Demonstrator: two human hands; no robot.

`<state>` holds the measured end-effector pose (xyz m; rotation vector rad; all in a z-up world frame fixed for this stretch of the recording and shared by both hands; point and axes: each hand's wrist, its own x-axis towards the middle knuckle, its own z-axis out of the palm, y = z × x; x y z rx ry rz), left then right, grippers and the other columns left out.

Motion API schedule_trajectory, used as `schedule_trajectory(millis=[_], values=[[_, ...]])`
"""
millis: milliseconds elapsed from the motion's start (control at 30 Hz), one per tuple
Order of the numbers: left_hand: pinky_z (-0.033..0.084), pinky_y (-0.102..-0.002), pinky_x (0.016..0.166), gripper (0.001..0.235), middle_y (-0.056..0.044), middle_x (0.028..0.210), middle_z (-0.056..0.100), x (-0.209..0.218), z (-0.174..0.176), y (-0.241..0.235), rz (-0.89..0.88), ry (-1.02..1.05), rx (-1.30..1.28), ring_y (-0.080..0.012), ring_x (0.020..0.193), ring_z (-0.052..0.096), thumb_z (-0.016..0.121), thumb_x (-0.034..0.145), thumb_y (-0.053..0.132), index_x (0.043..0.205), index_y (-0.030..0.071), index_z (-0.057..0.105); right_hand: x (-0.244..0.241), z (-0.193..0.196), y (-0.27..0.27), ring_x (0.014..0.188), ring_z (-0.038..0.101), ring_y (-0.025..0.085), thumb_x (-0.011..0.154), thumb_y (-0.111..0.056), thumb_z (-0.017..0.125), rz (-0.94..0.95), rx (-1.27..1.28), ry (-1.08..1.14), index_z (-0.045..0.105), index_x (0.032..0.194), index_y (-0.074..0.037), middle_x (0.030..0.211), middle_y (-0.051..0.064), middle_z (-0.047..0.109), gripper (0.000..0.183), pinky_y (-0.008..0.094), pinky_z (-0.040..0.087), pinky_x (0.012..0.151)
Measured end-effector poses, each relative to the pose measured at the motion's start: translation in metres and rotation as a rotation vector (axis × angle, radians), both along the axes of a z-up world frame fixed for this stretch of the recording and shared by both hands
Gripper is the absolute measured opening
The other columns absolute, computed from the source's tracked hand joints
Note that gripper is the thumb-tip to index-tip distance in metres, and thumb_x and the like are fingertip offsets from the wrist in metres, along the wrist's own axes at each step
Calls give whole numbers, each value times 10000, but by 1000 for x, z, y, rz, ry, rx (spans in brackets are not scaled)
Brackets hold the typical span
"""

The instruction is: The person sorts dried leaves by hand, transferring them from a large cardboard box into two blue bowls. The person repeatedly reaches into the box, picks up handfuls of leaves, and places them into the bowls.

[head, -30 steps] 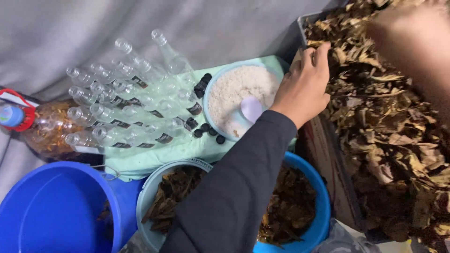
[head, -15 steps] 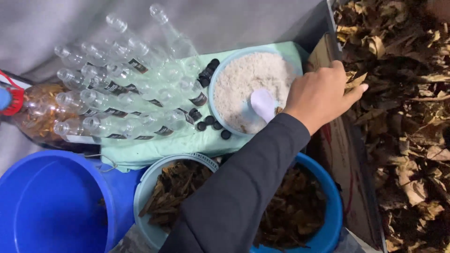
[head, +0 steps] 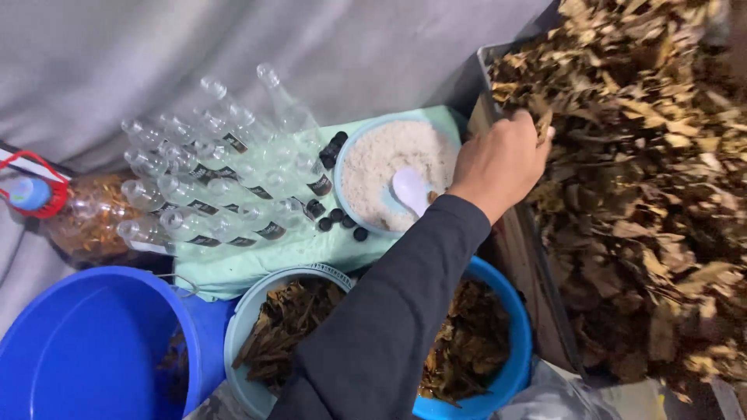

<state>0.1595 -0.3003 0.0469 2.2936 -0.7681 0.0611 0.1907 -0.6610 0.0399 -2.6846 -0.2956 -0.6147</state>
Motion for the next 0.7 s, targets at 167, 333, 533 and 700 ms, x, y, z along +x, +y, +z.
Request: schedule_trajectory(millis=[167,333,533,700], values=[[632,-553,682,618,-373,1162,561,-14,26,-14,-23,-73,-153,-492,1020,706,808,807,298,1174,-58,461,-75,37,65,984,650,351,1231,117,701,98,176,32,787,1311,62,1119,224,686,130,456,520,919],[622,-567,706,532,-380,1206,582,-43,20,12,-262,75,-252,-487,931,731,615,882,-138,1321,-64,324,-158,73,213,925,699,339,986,58,702,79,480,253,756,1117,39,973,224,716,143,467,535,947],[563,-458,489,162,-206,792,690,-104,-20,132,-140,75,139,-397,614,723,571,905,29,1059,6,527,-187,-7,309,979,744,428,768,-57,845,187,504,202,819,910,-65,992,191,780,145,522,548,883],[581,-458,513,267,-261,686,693,-128,-88,248,54,196,375,-432,677,742,694,881,186,711,-20,687,-221,-28,441,1077,667,427,711,46,646,322,440,114,508,1426,63,1289,283,655,729,469,548,934]])
